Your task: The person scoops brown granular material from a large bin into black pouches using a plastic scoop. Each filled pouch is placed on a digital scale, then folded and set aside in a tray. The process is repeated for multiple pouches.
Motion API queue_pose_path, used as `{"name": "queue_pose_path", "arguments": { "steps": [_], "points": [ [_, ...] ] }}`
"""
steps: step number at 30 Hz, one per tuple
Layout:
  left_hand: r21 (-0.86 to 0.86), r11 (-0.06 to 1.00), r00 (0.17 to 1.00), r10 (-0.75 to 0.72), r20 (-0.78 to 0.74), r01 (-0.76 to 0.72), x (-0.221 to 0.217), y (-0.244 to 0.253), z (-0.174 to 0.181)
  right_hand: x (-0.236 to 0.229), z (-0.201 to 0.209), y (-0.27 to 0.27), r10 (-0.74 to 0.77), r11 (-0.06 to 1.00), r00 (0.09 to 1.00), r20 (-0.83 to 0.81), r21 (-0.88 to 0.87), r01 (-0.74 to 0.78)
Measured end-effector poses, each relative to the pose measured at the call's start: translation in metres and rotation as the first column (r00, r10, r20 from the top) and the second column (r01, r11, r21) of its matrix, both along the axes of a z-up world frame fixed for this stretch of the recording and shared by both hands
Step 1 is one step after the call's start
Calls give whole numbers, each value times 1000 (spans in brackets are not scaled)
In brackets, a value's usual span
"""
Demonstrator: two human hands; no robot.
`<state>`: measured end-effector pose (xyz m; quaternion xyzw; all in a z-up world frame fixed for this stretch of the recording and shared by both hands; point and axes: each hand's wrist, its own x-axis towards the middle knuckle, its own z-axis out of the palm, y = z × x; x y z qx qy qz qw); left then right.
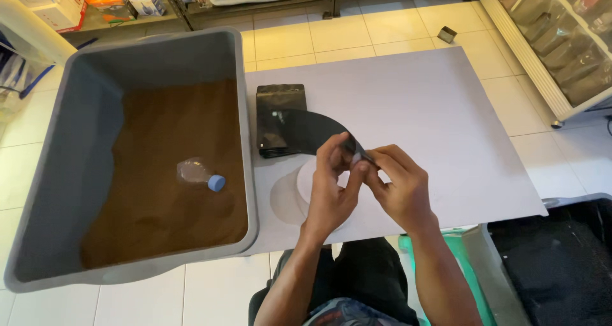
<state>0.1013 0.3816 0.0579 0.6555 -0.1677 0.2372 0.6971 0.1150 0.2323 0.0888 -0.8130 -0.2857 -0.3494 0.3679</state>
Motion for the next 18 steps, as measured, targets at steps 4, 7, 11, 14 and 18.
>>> {"name": "queue_pose_path", "arguments": {
  "steps": [4, 7, 11, 14, 18],
  "points": [
    [186, 979, 996, 78, 30, -82, -12, 5, 17, -4, -3, 4, 12, 1000, 1000, -2, -19, -12],
    [280, 946, 986, 149, 76, -164, -10, 4, -1, -5, -7, 2, 33, 999, 999, -40, -4, -33],
    [338, 923, 982, 166, 86, -185, -11, 7, 0, 5, -27, -7, 190, 972, 946, -263, 183, -145],
    [364, 920, 989, 141, 35, -144, -14, 8, 5, 15, -54, -18, 315, 921, 855, -411, 348, -172],
    [322, 946, 991, 80, -111, -40, -11, 15, 7, 13, -54, -14, 249, 939, 872, -422, 325, -111]
  ]
}}
